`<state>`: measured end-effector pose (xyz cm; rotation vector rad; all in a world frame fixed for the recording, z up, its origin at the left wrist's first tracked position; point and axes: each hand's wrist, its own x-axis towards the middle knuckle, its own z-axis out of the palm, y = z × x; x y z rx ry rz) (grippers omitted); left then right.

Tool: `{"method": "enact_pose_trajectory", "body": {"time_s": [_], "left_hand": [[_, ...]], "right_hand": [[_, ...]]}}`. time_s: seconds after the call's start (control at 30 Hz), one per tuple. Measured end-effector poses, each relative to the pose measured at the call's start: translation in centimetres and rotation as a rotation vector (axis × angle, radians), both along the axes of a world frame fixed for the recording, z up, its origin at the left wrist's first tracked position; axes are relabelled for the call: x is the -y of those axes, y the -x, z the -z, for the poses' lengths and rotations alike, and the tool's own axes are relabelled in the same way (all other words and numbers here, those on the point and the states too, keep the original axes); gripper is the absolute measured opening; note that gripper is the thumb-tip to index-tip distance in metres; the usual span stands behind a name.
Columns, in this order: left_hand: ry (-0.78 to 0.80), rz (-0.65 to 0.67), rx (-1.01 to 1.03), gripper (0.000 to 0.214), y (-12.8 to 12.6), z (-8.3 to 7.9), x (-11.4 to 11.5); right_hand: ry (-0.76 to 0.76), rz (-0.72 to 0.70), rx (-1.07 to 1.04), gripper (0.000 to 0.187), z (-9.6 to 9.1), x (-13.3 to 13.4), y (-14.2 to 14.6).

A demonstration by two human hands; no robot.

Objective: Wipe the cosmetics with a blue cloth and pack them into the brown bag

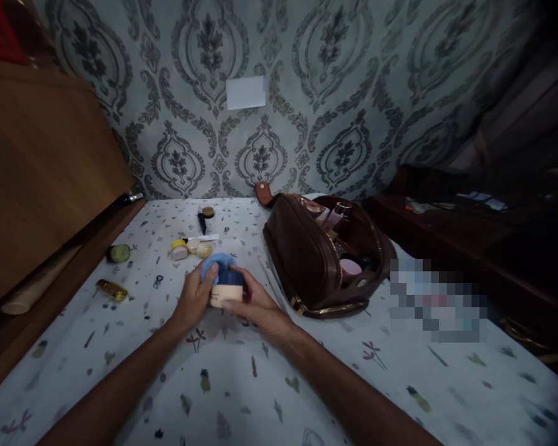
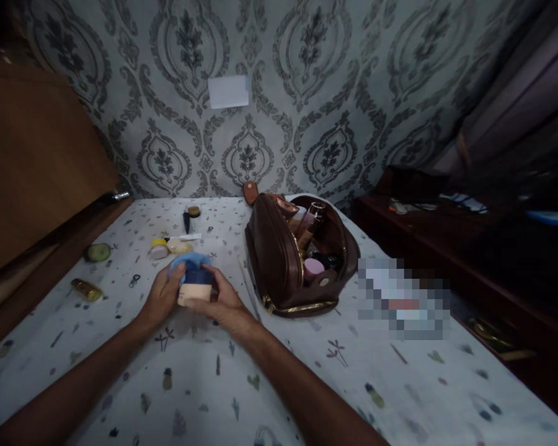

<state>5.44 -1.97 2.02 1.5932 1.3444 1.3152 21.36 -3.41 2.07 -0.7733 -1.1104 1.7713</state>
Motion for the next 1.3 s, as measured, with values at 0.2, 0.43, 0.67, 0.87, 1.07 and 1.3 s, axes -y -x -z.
{"method": "enact_pose_trajectory", "body": {"time_s": [0.2, 0.43, 0.67, 0.87, 1.07, 1.3], "left_hand": [[0.010, -0.016, 0.090, 0.040, -0.3, -0.1, -0.1], [-0.006, 0.218, 0.005, 0.044, -0.5, 0.3, 0.3], [-0.057, 0.278, -0.105, 0.046, -0.1, -0.1, 0.3], [-0.103, 0.162, -0.093, 0.036, -0.1, -0.1, 0.1], [-0.088, 0.210, 0.003, 0.048, -0.2, 0.1, -0.1], [-0.049, 0.188, -0.012, 0.044, 0.0, 1.0, -0.1]], "right_hand": [[-0.018, 0.035, 0.032, 0.070, 0.0, -0.2, -0.2], [0.030, 0.140, -0.107, 0.056, 1.4, -1.1, -0.2], [0.094, 0.167, -0.104, 0.058, 0.9, -1.3, -0.7], [0.184, 0.156, -0.189, 0.050, 1.0, -1.7, -0.6], [0.074, 0.199, -0.206, 0.057, 0.8, -1.0, -0.1], [-0.107, 0.170, 0.069, 0.058, 0.8, -1.1, -0.3]]}}
